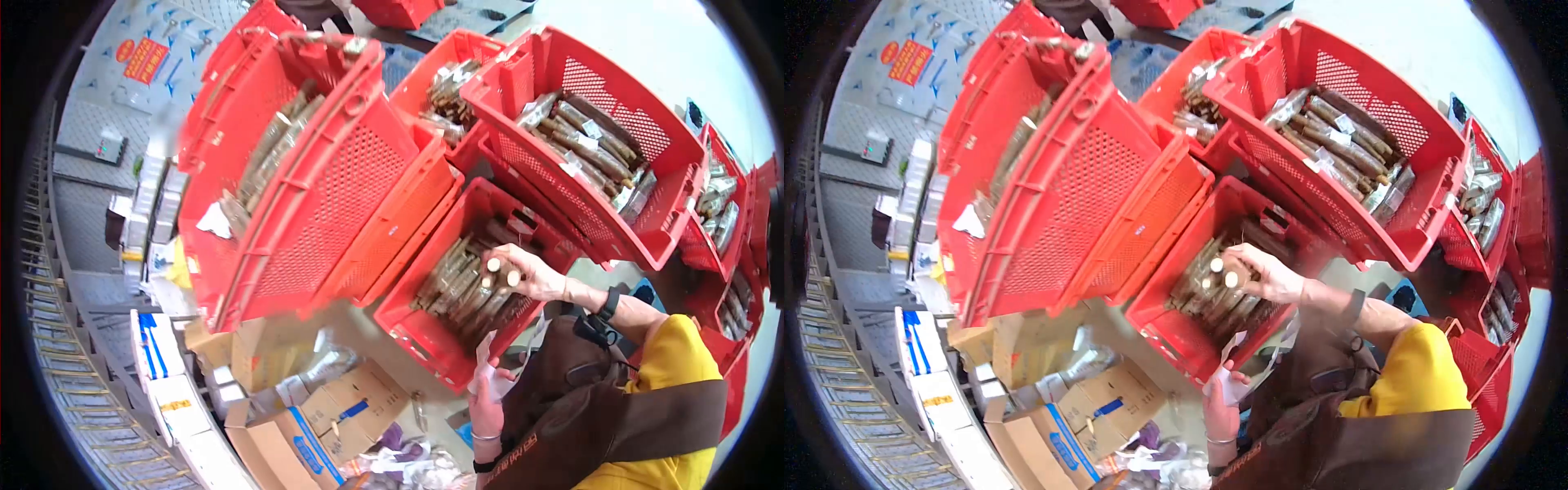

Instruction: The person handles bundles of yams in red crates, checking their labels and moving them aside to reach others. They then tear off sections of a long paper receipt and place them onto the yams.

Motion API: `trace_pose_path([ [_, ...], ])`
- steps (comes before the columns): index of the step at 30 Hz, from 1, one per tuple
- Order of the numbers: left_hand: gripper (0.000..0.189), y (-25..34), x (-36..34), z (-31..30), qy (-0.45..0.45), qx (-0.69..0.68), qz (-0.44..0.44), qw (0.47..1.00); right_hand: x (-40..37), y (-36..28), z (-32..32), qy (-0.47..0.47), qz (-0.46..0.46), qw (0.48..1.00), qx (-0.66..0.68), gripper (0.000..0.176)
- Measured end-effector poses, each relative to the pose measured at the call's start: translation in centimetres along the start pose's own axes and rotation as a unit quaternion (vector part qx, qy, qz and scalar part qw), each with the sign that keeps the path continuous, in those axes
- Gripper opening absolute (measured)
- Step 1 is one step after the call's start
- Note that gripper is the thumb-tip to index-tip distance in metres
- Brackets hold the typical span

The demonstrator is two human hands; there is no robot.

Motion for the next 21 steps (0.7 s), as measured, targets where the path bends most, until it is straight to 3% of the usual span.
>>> trace_pose_path([
  [3, 0.045, 2.2, -1.3, 0.5, -0.008, 0.080, 0.024, 0.996, 1.3, -5.3, -0.5, 0.059, -0.141, 0.988, 0.015, 0.048],
  [8, 0.041, 5.4, -3.0, 1.9, -0.030, 0.105, 0.040, 0.993, 1.1, -8.2, -1.2, 0.092, -0.171, 0.981, 0.015, 0.037],
  [11, 0.038, 5.9, -3.0, 3.0, -0.042, 0.106, 0.037, 0.993, 0.2, -9.1, -2.3, 0.066, -0.102, 0.987, 0.102, 0.047],
  [13, 0.036, 5.8, -2.4, 3.4, -0.061, 0.102, 0.037, 0.992, -0.7, -12.8, -5.3, 0.103, -0.103, 0.988, -0.040, 0.064],
  [16, 0.037, 5.7, -1.6, 4.6, -0.063, 0.123, 0.021, 0.990, -1.2, -14.5, -11.1, 0.142, -0.054, 0.980, 0.132, 0.058],
  [18, 0.036, 5.4, -0.6, 5.5, -0.053, 0.131, 0.025, 0.990, -1.7, -16.0, -17.8, 0.186, 0.032, 0.976, 0.110, 0.057],
  [21, 0.036, 4.5, 0.7, 7.3, -0.028, 0.134, 0.027, 0.990, -1.1, -10.2, -28.0, 0.172, 0.117, 0.972, 0.113, 0.047],
])
Point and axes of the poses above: each hand's wrist, its own x-axis towards the middle knuckle, its own z-axis out of the palm, y = z × x, the point moved 5 cm from there along x, towards the middle knuckle, and after that the axes turned 8 degrees about -x, right-handed, at the moved point
